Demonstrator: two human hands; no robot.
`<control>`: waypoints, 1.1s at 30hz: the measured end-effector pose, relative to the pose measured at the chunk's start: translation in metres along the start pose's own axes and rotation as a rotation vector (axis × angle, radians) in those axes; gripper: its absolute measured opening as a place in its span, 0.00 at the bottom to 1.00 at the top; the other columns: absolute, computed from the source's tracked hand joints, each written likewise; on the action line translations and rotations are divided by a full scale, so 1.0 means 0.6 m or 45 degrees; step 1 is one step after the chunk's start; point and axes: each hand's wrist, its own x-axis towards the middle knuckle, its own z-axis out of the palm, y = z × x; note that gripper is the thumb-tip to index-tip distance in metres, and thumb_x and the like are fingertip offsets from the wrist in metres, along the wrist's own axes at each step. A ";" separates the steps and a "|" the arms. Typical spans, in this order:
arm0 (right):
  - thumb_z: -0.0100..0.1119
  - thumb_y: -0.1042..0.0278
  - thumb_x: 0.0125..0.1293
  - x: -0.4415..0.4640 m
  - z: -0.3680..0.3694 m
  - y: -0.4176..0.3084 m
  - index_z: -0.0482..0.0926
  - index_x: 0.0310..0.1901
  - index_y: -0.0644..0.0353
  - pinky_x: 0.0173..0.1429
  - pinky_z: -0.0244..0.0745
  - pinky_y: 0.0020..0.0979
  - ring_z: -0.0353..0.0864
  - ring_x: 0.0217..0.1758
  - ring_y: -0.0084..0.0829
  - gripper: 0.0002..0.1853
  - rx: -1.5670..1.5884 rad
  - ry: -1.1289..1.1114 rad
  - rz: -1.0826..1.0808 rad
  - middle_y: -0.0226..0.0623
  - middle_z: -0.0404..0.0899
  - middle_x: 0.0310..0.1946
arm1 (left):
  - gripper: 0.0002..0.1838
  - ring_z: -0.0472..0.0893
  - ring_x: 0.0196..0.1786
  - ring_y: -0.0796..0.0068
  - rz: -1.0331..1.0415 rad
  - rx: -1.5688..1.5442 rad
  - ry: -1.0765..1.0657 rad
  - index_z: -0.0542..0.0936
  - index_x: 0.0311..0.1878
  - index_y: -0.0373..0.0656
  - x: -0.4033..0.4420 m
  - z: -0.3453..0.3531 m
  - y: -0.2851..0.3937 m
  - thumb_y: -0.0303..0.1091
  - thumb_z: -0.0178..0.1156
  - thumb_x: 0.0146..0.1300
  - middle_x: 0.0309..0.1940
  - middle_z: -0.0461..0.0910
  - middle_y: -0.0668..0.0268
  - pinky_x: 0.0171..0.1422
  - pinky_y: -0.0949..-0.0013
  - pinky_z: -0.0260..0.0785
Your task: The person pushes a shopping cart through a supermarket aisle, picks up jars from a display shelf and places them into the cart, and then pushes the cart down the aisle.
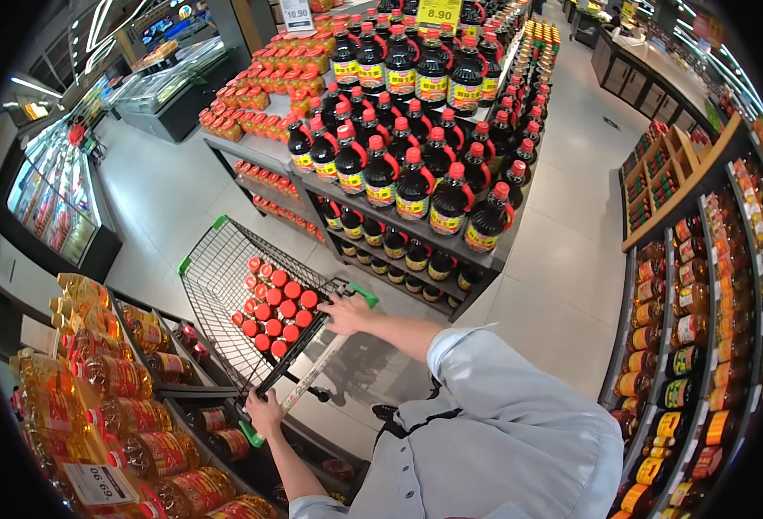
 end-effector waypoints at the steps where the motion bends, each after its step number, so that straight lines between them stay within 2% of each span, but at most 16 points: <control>1: 0.55 0.47 0.64 -0.006 -0.003 0.000 0.68 0.72 0.38 0.59 0.77 0.50 0.82 0.57 0.51 0.33 -0.003 -0.007 0.005 0.47 0.68 0.67 | 0.32 0.69 0.70 0.53 -0.018 -0.011 0.010 0.74 0.67 0.50 -0.009 -0.004 0.007 0.54 0.61 0.62 0.67 0.72 0.54 0.69 0.51 0.66; 6: 0.56 0.48 0.63 -0.036 -0.010 0.008 0.69 0.70 0.46 0.51 0.81 0.50 0.85 0.49 0.54 0.33 0.066 0.003 -0.034 0.56 0.67 0.67 | 0.30 0.72 0.67 0.51 -0.021 0.033 0.062 0.75 0.64 0.48 -0.039 0.010 0.014 0.54 0.61 0.63 0.64 0.73 0.55 0.68 0.52 0.67; 10: 0.59 0.54 0.61 -0.059 -0.005 0.025 0.71 0.64 0.53 0.46 0.82 0.49 0.86 0.46 0.52 0.29 0.103 0.078 -0.068 0.56 0.72 0.59 | 0.28 0.72 0.66 0.50 0.003 0.044 0.052 0.75 0.63 0.48 -0.069 0.013 0.021 0.53 0.61 0.64 0.62 0.74 0.55 0.65 0.52 0.68; 14: 0.58 0.57 0.61 -0.083 -0.008 0.039 0.71 0.64 0.55 0.45 0.83 0.47 0.86 0.46 0.51 0.29 0.114 0.059 -0.077 0.59 0.71 0.62 | 0.30 0.71 0.67 0.50 -0.040 0.001 0.010 0.73 0.66 0.49 -0.095 0.029 0.023 0.55 0.60 0.66 0.66 0.72 0.55 0.67 0.53 0.67; 19: 0.59 0.57 0.59 -0.104 0.012 0.061 0.69 0.67 0.55 0.45 0.83 0.47 0.86 0.45 0.52 0.33 0.132 0.147 -0.102 0.61 0.70 0.64 | 0.33 0.70 0.68 0.49 -0.055 -0.021 0.007 0.71 0.70 0.48 -0.125 0.052 0.021 0.56 0.59 0.66 0.68 0.71 0.55 0.69 0.52 0.65; 22: 0.59 0.57 0.58 -0.124 0.003 0.074 0.72 0.66 0.55 0.45 0.83 0.46 0.86 0.45 0.51 0.32 0.141 0.078 -0.121 0.62 0.70 0.63 | 0.33 0.70 0.68 0.49 -0.056 -0.004 -0.005 0.71 0.69 0.48 -0.146 0.053 0.024 0.56 0.59 0.66 0.67 0.71 0.55 0.69 0.52 0.65; 26: 0.59 0.57 0.58 -0.145 0.006 0.087 0.75 0.63 0.55 0.45 0.82 0.46 0.87 0.44 0.50 0.30 0.115 0.167 -0.144 0.61 0.72 0.62 | 0.31 0.71 0.67 0.49 -0.036 -0.004 0.054 0.73 0.66 0.46 -0.170 0.068 0.032 0.55 0.60 0.65 0.65 0.73 0.54 0.67 0.51 0.66; 28: 0.59 0.57 0.58 -0.158 -0.004 0.091 0.76 0.61 0.55 0.45 0.82 0.46 0.87 0.44 0.49 0.28 0.154 0.116 -0.112 0.60 0.73 0.61 | 0.28 0.71 0.65 0.47 -0.024 0.000 0.085 0.74 0.62 0.45 -0.190 0.063 0.049 0.53 0.61 0.65 0.61 0.74 0.53 0.66 0.50 0.66; 33: 0.58 0.54 0.59 -0.174 0.003 0.102 0.74 0.64 0.52 0.44 0.82 0.48 0.86 0.46 0.48 0.30 0.150 0.111 -0.109 0.56 0.73 0.60 | 0.28 0.71 0.63 0.46 0.005 -0.004 0.091 0.74 0.62 0.45 -0.203 0.080 0.043 0.53 0.61 0.65 0.59 0.75 0.52 0.65 0.50 0.65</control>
